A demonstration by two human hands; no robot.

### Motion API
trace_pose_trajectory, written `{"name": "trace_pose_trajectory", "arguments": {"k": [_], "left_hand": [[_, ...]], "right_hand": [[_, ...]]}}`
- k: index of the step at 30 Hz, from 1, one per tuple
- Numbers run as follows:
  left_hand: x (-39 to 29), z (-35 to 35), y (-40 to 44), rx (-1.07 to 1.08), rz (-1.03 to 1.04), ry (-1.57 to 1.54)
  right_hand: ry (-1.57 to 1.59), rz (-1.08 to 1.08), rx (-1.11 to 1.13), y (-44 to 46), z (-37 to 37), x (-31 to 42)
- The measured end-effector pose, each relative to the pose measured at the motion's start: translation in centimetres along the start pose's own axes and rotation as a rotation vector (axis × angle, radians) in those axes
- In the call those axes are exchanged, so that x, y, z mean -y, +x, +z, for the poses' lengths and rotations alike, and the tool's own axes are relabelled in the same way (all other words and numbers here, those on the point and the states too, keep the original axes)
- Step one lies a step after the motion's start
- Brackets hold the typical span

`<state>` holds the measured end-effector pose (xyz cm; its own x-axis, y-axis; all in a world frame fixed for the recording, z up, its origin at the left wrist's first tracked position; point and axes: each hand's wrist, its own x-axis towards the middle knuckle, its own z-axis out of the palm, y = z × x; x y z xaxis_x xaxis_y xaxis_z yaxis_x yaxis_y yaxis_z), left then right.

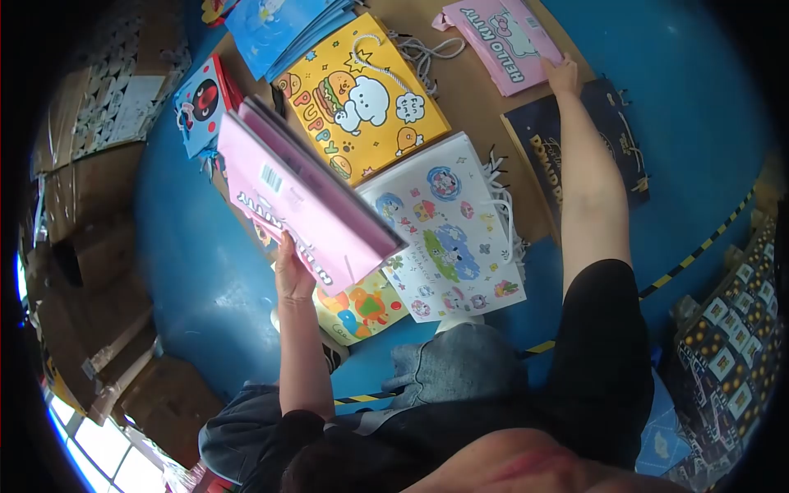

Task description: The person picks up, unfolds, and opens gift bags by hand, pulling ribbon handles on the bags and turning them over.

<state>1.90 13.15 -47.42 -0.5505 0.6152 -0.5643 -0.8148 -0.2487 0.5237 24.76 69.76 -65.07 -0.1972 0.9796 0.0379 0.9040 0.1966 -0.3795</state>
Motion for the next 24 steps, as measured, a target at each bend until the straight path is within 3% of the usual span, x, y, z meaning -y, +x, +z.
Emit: {"name": "trace_pose_trajectory", "arguments": {"k": [4,9,11,13,15,16,18,20,22,23,24], "left_hand": [[1.7,0.2,0.8,-0.076,-0.038,-0.019],[2.8,2.0,1.4,-0.010,-0.092,-0.040],[2.8,2.7,1.6,0.027,-0.097,-0.035],[3.0,3.1,1.8,0.061,-0.100,-0.026],[3.1,3.2,2.1,0.106,-0.150,-0.061],[3.3,3.2,2.2,0.110,-0.152,-0.057],[3.8,3.3,2.8,0.174,-0.173,-0.117],[4.3,4.1,3.1,0.204,-0.176,-0.133],[4.5,5.2,3.4,0.261,-0.148,-0.152],[4.6,5.8,3.6,0.265,-0.142,-0.144],[4.5,6.3,3.8,0.299,-0.171,-0.146]], "right_hand": [[0.036,0.082,0.135,0.5,-1.8,0.5],[0.017,-0.055,0.020,-0.6,-5.9,1.8],[0.389,0.013,0.103,-1.9,-8.8,2.9],[0.403,-0.056,0.025,-3.2,-10.0,3.0],[0.699,-0.024,-0.008,-6.6,-13.0,5.3],[0.640,-0.077,-0.076,-8.8,-15.2,7.1],[0.723,-0.110,0.001,-14.1,-20.0,11.5],[0.884,-0.302,0.026,-18.5,-20.7,13.9],[0.735,-0.466,0.071,-23.6,-22.5,17.3],[0.661,-0.658,-0.023,-25.7,-22.4,18.1],[0.782,-0.705,0.082,-27.7,-24.0,19.2]]}}
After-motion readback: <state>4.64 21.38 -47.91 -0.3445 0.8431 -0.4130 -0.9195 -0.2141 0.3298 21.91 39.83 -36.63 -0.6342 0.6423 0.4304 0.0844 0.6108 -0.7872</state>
